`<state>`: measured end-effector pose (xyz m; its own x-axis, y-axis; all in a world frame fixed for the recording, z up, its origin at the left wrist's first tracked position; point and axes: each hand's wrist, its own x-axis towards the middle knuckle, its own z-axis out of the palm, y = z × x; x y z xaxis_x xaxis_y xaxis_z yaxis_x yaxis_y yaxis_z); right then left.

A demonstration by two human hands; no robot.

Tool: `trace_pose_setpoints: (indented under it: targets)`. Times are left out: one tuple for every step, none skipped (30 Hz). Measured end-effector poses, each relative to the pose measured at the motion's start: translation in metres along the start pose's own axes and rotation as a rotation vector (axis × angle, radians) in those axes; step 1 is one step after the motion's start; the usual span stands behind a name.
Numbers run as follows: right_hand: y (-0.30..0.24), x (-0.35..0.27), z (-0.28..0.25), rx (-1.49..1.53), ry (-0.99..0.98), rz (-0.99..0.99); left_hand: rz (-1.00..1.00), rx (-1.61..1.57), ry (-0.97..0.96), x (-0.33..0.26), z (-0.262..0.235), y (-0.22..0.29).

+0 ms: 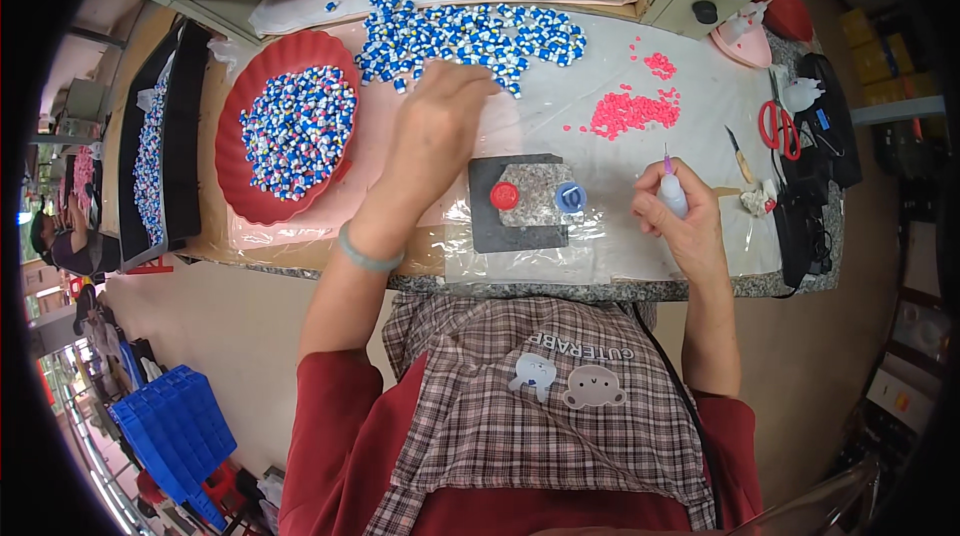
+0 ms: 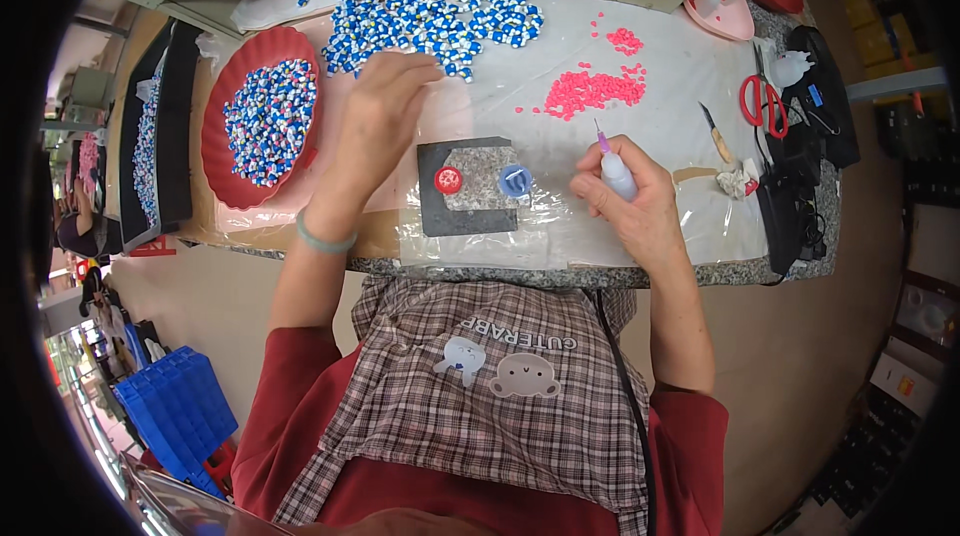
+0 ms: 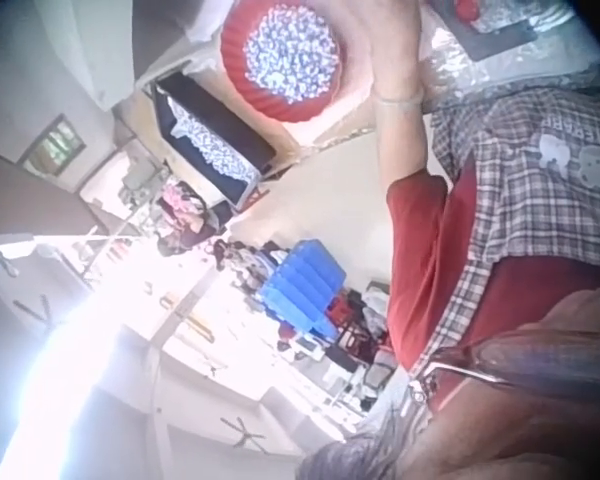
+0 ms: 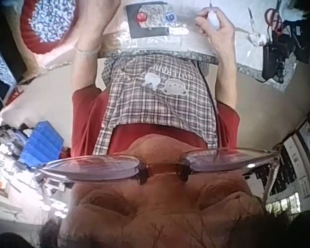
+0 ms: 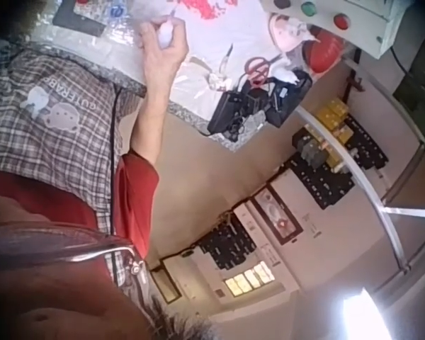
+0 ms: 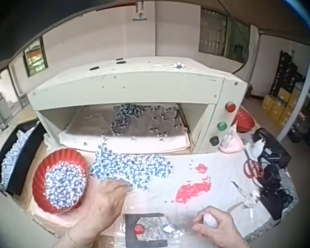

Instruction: The person is assembling small blue and white plastic components by applying glue and attaching tiny pink decorative pieces.

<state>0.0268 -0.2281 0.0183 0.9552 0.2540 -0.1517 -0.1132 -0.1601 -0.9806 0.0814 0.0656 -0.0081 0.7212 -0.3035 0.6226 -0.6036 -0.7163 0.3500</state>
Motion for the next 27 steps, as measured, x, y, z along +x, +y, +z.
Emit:
trace_pose_setpoints:
  targets:
    - [0.0, 0.0, -0.001, -0.012, 0.0, 0.005, 0.018, -0.024, -0.007, 0.007, 0.009, 0.003]
    - [0.001, -0.001, -0.001, -0.013, 0.0, 0.005, 0.018, -0.025, -0.005, 0.011, 0.016, 0.001]
    - [0.001, -0.001, -0.002, -0.015, 0.007, 0.01, 0.03, -0.032, -0.063, 0.014, 0.023, -0.002]
    - [0.002, -0.002, -0.002, -0.015, 0.016, 0.016, 0.044, -0.039, -0.122, 0.016, 0.029, -0.004]
    - [0.002, -0.002, -0.003, -0.015, 0.018, 0.016, 0.044, 0.012, -0.169, 0.017, 0.032, -0.005]
    - [0.002, -0.002, -0.004, -0.007, 0.019, 0.008, 0.044, 0.012, -0.169, 0.018, 0.034, -0.007]
    - [0.003, -0.003, -0.004, 0.0, 0.023, 0.003, 0.059, 0.038, -0.201, 0.019, 0.036, -0.008]
    - [0.003, -0.003, -0.004, 0.001, 0.026, 0.003, 0.073, 0.064, -0.233, 0.019, 0.037, -0.009]
    - [0.003, -0.003, -0.005, 0.003, 0.025, 0.008, 0.074, 0.064, -0.234, 0.02, 0.037, -0.01]
    - [0.004, -0.002, -0.005, 0.005, 0.024, 0.014, 0.078, 0.071, -0.211, 0.021, 0.036, -0.01]
    - [0.004, -0.002, -0.006, 0.005, 0.024, 0.014, 0.082, 0.079, -0.187, 0.022, 0.034, -0.009]
    - [0.004, -0.002, -0.007, 0.006, 0.015, 0.016, 0.08, 0.079, -0.187, 0.021, 0.032, -0.006]
    - [0.005, -0.002, -0.008, 0.006, 0.016, 0.02, -0.028, -0.069, -0.176, 0.023, 0.026, 0.003]
    - [0.004, -0.002, -0.008, 0.007, 0.018, 0.022, -0.142, -0.212, -0.165, 0.023, 0.019, 0.011]
    - [0.001, -0.002, -0.007, 0.083, 0.028, 0.016, -0.143, -0.213, -0.168, 0.021, 0.015, 0.019]
    - [0.0, -0.001, -0.007, 0.158, 0.036, 0.009, -0.421, -0.667, -0.122, 0.019, 0.011, 0.026]
    - [0.002, 0.0, -0.009, 0.157, 0.035, 0.01, -0.697, -1.12, -0.067, 0.017, 0.007, 0.032]
    - [0.005, 0.001, -0.013, 0.224, -0.015, -0.033, -0.698, -1.122, -0.067, 0.014, 0.001, 0.038]
    - [0.007, 0.002, -0.016, 0.289, -0.066, -0.076, -0.788, -1.347, -0.121, 0.011, -0.005, 0.042]
    - [0.007, 0.002, -0.016, 0.287, -0.067, -0.073, -0.874, -1.573, -0.177, 0.007, -0.008, 0.046]
    - [0.007, 0.002, -0.015, 0.305, -0.066, -0.102, -0.876, -1.576, -0.176, 0.003, -0.008, 0.049]
    - [0.006, 0.002, -0.014, 0.321, -0.063, -0.13, -0.901, -1.652, -0.169, -0.002, -0.006, 0.051]
    - [0.005, 0.002, -0.012, 0.318, -0.06, -0.127, -0.926, -1.729, -0.163, -0.005, -0.005, 0.054]
    - [0.002, 0.002, -0.01, 0.287, -0.028, -0.157, -0.926, -1.735, -0.165, -0.006, -0.006, 0.058]
    - [0.001, 0.002, -0.009, 0.257, 0.0, -0.188, -0.96, -1.739, -0.152, -0.006, -0.007, 0.063]
    - [0.0, 0.002, -0.01, 0.254, 0.002, -0.185, -0.995, -1.743, -0.14, -0.007, -0.008, 0.067]
    - [0.0, 0.002, -0.011, 0.264, 0.023, -0.202, -0.996, -1.747, -0.141, -0.009, -0.006, 0.07]
